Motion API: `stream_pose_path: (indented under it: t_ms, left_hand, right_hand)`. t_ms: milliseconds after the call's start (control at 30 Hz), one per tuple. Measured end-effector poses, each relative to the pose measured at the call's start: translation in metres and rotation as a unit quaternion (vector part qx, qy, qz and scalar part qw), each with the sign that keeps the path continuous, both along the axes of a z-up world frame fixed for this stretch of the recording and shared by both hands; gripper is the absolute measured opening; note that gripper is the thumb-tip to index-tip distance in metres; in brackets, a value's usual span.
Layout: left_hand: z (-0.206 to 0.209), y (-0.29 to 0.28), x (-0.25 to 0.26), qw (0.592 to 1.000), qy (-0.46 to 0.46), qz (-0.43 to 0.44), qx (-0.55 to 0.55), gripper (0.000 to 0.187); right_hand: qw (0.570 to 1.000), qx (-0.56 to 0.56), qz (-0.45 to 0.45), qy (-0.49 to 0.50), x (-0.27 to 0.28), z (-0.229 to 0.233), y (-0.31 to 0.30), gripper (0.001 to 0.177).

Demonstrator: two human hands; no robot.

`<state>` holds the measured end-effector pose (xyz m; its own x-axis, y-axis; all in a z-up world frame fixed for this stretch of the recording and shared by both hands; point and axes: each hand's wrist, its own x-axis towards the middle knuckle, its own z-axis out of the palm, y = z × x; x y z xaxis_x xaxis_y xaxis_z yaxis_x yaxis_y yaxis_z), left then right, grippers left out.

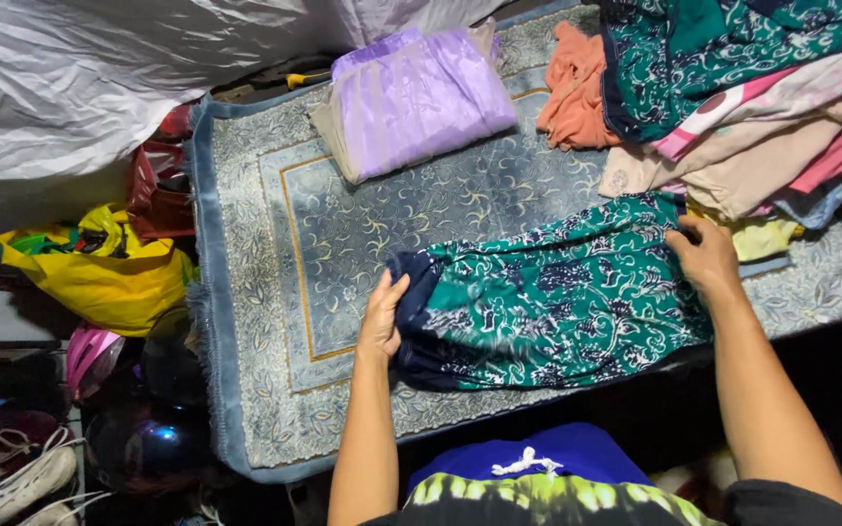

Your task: Folding a purple dress and green floral patterned pants on a mat.

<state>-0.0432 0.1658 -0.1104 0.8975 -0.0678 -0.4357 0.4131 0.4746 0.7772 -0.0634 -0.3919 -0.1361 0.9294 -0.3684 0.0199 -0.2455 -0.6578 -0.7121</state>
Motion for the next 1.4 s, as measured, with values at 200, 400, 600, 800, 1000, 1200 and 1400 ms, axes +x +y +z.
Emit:
stream_pose_path:
  t_ms: [200,400,600,800,1000,1200,1400]
  left_hand:
    - [0.067,0.012,-0.029,0.991,-0.055,-0.038,-0.114,0.064]
    - [0.031,0.044,-0.052,0.997,-0.041,0.048,0.039,0.078]
    - [0.003,0.038,-0.053,0.996,0.015,0.03,0.077,0.077]
    - [0.028,0.02,-0.037,0.996,0.044,0.064,0.041,0.055]
    - [0.051,0.008,-0.008,0.991,-0.099,0.076,0.04,0.055]
    - [-0.019,0.012,-0.016,0.994,-0.023,0.004,0.109,0.049]
    - [-0.042,0.022,-0.035,0.986,0.032,0.023,0.16,0.025]
  right_hand:
    - [0.996,-0.076,-0.036,-0.032,0.037,-0.009,0.001,0.043]
    - [0.995,0.042,0.028,0.084,0.062,-0.012,0.007,0.04]
    - [0.994,-0.095,0.009,0.054,0.086,-0.006,0.024,0.05]
    - [0.982,0.069,0.057,0.167,0.136,-0.001,-0.01,0.023]
    - [0.912,0.394,-0.023,-0.117,0.15,0.096,0.035,0.031]
    - [0.957,0.246,0.153,-0.026,0.115,0.01,0.064,0.025]
    - [0.944,0.01,0.275,0.18,0.045,0.037,0.169,0.034]
